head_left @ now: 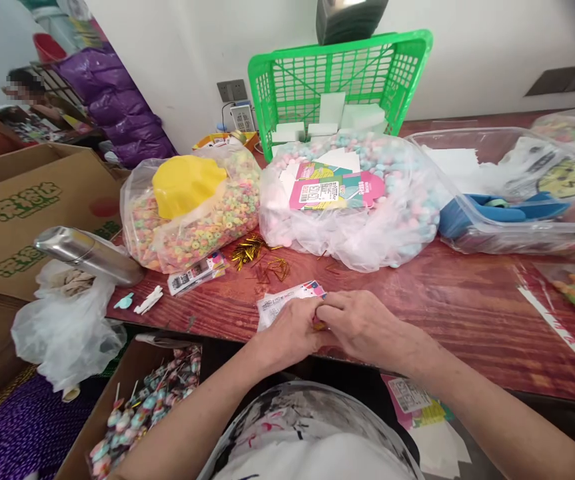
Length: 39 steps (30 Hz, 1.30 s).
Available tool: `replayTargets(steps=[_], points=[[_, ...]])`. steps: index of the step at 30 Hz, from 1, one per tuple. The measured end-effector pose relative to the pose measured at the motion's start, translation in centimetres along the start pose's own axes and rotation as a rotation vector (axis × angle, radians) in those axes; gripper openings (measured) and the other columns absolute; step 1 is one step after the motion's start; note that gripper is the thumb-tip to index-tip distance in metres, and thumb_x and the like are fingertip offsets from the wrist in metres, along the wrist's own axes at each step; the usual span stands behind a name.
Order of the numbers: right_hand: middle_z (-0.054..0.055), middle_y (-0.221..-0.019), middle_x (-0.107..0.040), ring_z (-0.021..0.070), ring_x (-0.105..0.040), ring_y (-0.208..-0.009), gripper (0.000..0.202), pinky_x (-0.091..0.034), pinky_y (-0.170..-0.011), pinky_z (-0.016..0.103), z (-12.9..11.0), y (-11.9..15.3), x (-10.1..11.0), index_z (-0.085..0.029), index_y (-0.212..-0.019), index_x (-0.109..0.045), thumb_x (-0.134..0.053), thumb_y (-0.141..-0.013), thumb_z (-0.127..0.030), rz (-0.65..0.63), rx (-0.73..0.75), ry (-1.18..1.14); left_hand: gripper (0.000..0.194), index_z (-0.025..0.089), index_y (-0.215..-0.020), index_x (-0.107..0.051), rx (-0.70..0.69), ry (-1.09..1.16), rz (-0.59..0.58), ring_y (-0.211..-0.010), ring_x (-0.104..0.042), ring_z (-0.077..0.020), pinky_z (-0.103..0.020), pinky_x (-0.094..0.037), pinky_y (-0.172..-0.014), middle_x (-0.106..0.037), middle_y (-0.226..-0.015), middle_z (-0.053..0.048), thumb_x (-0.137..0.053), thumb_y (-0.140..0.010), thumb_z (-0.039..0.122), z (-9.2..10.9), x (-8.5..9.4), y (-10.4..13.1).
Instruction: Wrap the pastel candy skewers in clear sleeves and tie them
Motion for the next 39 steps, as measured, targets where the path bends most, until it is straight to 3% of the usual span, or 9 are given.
replayTargets(steps=[5,13,15,19,23,26,31,35,39], points=[[0.002,-0.075,-0.058,0.0128,-0.051,-0.068,0.023,-0.033,-0.061,0.024,1.3,0.4,1.7,-0.017,-0.087,-0.06,-0.043,-0.084,-0.003,0.118,-0.033,-0.181,0.028,0.015,-0.076,-0.061,0.073,0.061,0.022,-0.066,-0.046,-0.0113,-0.022,-0.033,-0.061,-0.056,-0.069,0.004,-0.071,-0.075,0.041,-0.2,1.1,1.0],[0.001,-0.068,-0.052,0.0137,-0.041,-0.059,0.02,-0.027,-0.056,0.028,-1.1,-0.5,-2.1,-0.017,-0.078,-0.053,-0.04,-0.076,-0.003,0.214,-0.043,-0.136,0.016,0.012,-0.073,-0.066,0.076,0.379,-0.028,-0.067,-0.049,-0.0125,-0.022,-0.041,-0.063,-0.06,-0.07,0.001,-0.065,-0.077,0.027,-1.1,-0.8,0.2],[0.001,-0.068,-0.053,0.0137,-0.042,-0.06,0.02,-0.029,-0.057,0.027,-0.7,-0.6,-1.9,-0.017,-0.078,-0.053,-0.039,-0.078,-0.004,0.216,-0.031,-0.135,0.018,0.012,-0.081,-0.069,0.096,0.449,-0.041,-0.073,-0.053,-0.0143,-0.023,-0.044,-0.069,-0.062,-0.075,0.0,-0.071,-0.072,0.027,-0.9,0.0,0.3],[0.001,-0.067,-0.054,0.0128,-0.046,-0.061,0.02,-0.032,-0.059,0.025,1.0,-0.2,0.0,-0.017,-0.082,-0.056,-0.039,-0.086,-0.008,0.201,-0.022,-0.213,0.063,0.019,-0.122,-0.06,0.201,0.632,-0.118,-0.087,-0.058,-0.0163,-0.026,-0.046,-0.078,-0.066,-0.098,-0.002,-0.08,-0.064,0.03,-0.3,3.0,1.2],[0.0,-0.065,-0.052,0.0113,-0.046,-0.059,0.019,-0.032,-0.058,0.024,1.5,0.0,1.2,-0.016,-0.084,-0.058,-0.04,-0.091,-0.011,0.194,0.002,-0.267,0.033,0.012,-0.093,-0.072,0.342,0.803,-0.188,-0.064,-0.057,-0.0102,-0.021,-0.043,-0.061,-0.066,-0.073,-0.003,-0.072,-0.074,0.038,-0.8,3.5,2.1],[0.0,-0.064,-0.051,0.0118,-0.043,-0.058,0.022,-0.031,-0.057,0.024,0.7,-0.6,0.6,-0.016,-0.083,-0.058,-0.038,-0.09,-0.01,0.21,0.044,-0.253,0.031,0.01,-0.062,-0.067,0.399,0.944,-0.071,-0.047,-0.049,-0.0066,-0.019,-0.035,-0.048,-0.06,-0.054,-0.001,-0.076,-0.068,0.038,-1.2,1.9,2.5],[0.002,-0.068,-0.054,0.0133,-0.047,-0.062,0.021,-0.035,-0.059,0.026,-0.3,-1.8,-0.8,-0.017,-0.083,-0.059,-0.039,-0.089,-0.01,0.237,0.005,-0.288,0.032,0.011,-0.06,-0.062,0.403,1.063,0.198,-0.042,-0.044,-0.0047,-0.017,-0.032,-0.045,-0.056,-0.048,0.002,-0.078,-0.064,0.039,-1.6,0.3,2.9],[0.006,-0.098,-0.063,0.0142,-0.059,-0.078,0.03,-0.047,-0.066,0.026,-0.3,-1.7,-1.4,-0.02,-0.121,-0.052,-0.046,-0.092,-0.019,0.538,-0.313,-0.634,0.033,0.013,-0.062,-0.059,0.33,1.023,0.416,-0.044,-0.04,-0.0043,-0.018,-0.031,-0.047,-0.052,-0.049,0.004,-0.071,-0.073,0.042,-2.0,1.3,3.2],[0.003,-0.082,-0.064,0.014,-0.059,-0.069,0.014,-0.049,-0.06,0.024,-1.8,-1.9,-3.7,-0.021,-0.099,-0.064,-0.058,-0.087,-0.024,0.56,-0.428,-0.777,0.033,0.014,-0.066,-0.059,0.257,0.812,0.512,-0.049,-0.039,-0.0063,-0.021,-0.032,-0.05,-0.049,-0.054,0.003,-0.063,-0.081,0.043,-2.2,1.7,3.5]])
Point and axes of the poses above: each hand's wrist, its own y-axis away from the middle knuckle, its own x-axis out of the back of the hand, z = x × y, the point moved 2 cm from there along -y, towards the middle knuckle
